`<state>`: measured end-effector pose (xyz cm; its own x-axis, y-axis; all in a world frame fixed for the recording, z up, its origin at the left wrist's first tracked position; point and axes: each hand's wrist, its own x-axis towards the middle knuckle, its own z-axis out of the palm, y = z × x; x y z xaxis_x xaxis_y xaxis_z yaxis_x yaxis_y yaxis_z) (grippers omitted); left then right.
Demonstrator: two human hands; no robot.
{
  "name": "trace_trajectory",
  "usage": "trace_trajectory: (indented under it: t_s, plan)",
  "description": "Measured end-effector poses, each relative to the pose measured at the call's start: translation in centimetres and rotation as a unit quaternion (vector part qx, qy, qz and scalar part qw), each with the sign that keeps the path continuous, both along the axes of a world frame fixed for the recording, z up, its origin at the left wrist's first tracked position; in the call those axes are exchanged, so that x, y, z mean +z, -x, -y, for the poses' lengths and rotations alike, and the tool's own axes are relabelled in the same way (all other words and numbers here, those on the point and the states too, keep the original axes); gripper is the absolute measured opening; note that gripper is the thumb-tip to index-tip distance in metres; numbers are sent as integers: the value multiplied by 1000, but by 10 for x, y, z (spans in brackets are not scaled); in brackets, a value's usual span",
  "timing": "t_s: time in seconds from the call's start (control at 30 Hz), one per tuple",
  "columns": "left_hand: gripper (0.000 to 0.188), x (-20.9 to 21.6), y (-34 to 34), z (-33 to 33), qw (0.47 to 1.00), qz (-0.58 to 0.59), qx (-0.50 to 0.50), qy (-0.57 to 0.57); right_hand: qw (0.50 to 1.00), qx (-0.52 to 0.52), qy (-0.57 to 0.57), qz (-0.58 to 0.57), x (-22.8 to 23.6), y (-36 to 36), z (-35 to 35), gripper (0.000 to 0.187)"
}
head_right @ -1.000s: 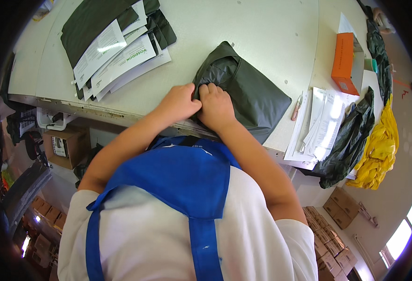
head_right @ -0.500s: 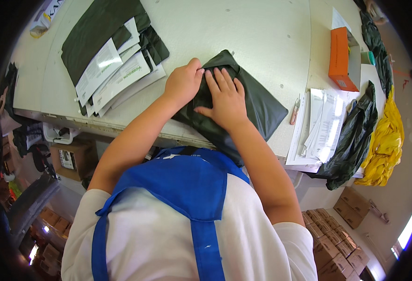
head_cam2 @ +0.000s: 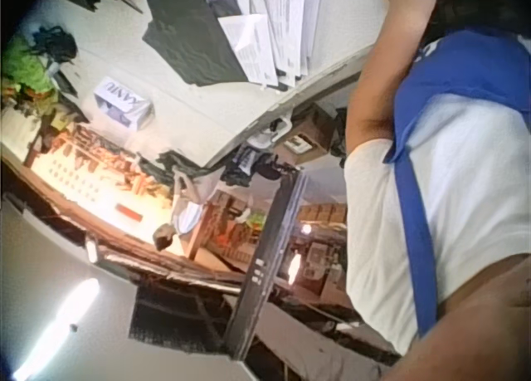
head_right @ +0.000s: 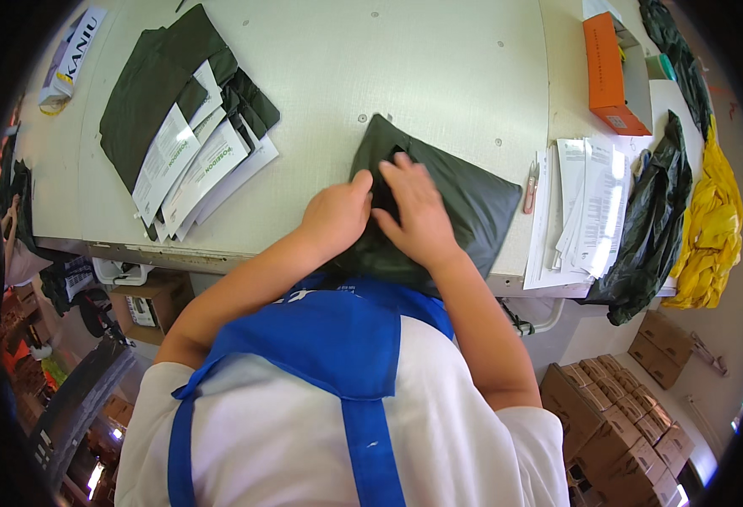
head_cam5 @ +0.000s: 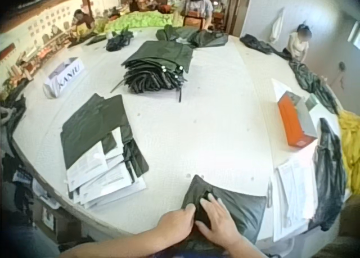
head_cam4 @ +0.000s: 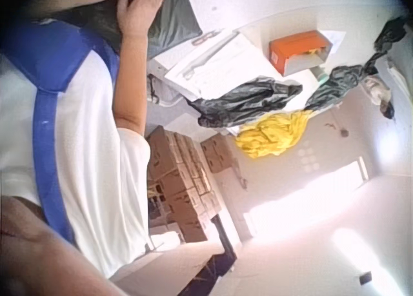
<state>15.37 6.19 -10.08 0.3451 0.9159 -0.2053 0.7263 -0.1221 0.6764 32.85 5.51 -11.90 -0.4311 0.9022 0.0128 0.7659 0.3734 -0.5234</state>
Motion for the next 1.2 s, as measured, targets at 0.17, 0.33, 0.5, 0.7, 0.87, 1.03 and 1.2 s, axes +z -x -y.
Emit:
trace_trajectory:
  t_s: [0.17,0.33,0.5,0.7,0.87,1.03,1.2]
  plan:
    - [11,1,-20,5,999,18,-43,-17,988,-103,-10,116,1,8,25,92]
    - [12,1,-51,4,994,15,-107,-17,988,-99,-73,93,-40,-12,23,85]
    - [12,-3,-65,1,994,14,-109,12,973,-106,70,-192,-27,-33,21,85]
    - [15,-15,-78,-4,992,-48,-117,24,775,-227,194,-557,-9,-42,27,67]
    - [15,-27,-76,-6,994,-47,-98,8,963,-101,-89,-233,21,-21,88,23]
    - [13,-38,-75,-12,993,-43,-111,3,990,40,-133,-30,10,-1,119,17]
    - [12,-32,-73,-19,989,-49,-123,67,980,71,-186,-21,4,-4,119,22]
